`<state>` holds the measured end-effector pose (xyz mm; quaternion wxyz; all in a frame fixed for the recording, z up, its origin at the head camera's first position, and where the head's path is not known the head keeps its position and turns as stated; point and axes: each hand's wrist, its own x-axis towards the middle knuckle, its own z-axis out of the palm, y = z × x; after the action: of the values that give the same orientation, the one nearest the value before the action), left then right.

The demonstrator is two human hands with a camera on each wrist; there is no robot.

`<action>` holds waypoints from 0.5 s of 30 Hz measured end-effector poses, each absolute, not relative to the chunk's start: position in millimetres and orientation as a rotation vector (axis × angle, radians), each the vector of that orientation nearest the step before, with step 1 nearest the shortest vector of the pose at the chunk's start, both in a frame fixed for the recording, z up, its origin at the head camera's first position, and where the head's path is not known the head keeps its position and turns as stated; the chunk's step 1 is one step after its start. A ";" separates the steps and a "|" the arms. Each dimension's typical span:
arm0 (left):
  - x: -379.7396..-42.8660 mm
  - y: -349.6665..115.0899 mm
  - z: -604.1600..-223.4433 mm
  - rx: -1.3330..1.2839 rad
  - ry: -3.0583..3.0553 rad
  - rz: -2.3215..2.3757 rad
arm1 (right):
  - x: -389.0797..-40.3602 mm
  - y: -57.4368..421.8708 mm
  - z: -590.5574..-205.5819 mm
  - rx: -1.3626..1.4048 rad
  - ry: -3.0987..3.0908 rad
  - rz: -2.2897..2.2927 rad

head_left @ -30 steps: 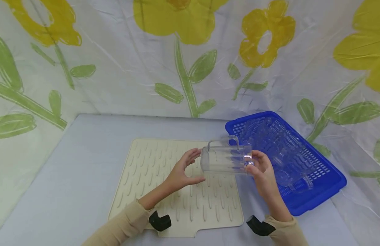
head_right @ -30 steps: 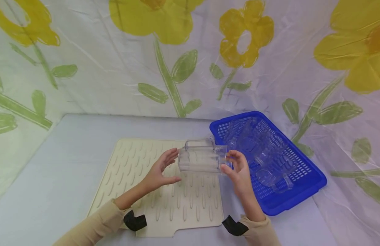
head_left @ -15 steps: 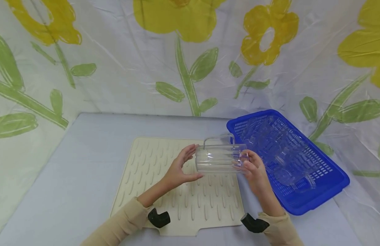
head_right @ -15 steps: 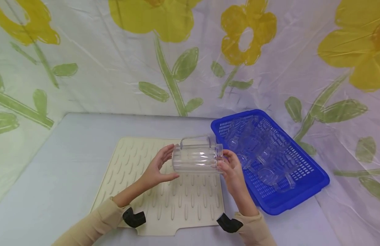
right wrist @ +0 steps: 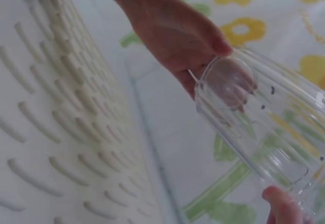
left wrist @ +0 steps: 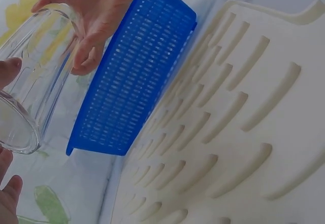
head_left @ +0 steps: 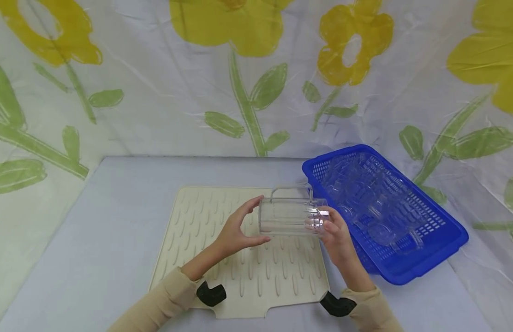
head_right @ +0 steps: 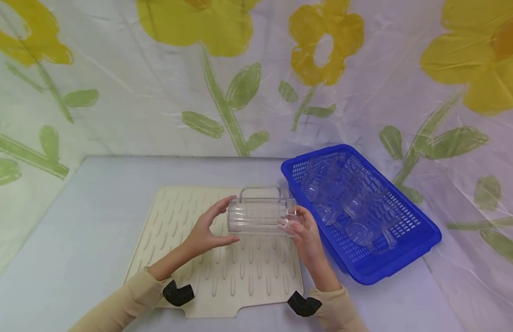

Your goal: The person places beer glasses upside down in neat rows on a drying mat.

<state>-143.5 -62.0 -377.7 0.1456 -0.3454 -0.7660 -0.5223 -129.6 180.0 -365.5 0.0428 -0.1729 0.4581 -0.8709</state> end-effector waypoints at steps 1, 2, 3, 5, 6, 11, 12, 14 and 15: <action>-137.4 -61.4 -365.8 -1.004 -2.183 -1.509 | -129.2 179.8 -366.0 -0.532 1.403 -2.665; -135.2 -60.9 -361.7 -1.002 -2.181 -1.509 | -128.5 179.4 -366.0 -0.525 1.416 -2.661; -132.9 -60.5 -357.2 -0.999 -2.181 -1.512 | -128.1 179.3 -366.3 -0.512 1.428 -2.657; -128.5 -60.0 -351.4 -0.982 -2.187 -1.525 | -127.6 178.8 -369.1 -0.489 1.439 -2.654; -128.5 -60.2 -352.1 -0.974 -2.190 -1.525 | -128.2 179.0 -372.1 -0.489 1.437 -2.653; -142.8 -63.5 -372.8 -0.961 -2.196 -1.514 | -142.0 187.7 -407.7 -0.546 1.390 -2.653; -151.9 -64.0 -389.8 -0.968 -2.180 -1.517 | -143.9 189.0 -412.9 -0.552 1.392 -2.649; -159.4 -65.7 -404.0 -0.974 -2.177 -1.520 | -148.6 192.5 -424.4 -0.571 1.370 -2.642; -161.9 -66.4 -409.5 -0.974 -2.177 -1.523 | -149.0 192.8 -426.3 -0.566 1.370 -2.637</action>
<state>-161.9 -66.4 -409.5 0.1551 -0.3401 -0.7600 -0.5316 -149.0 192.8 -426.3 0.0581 -0.1868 0.4520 -0.8703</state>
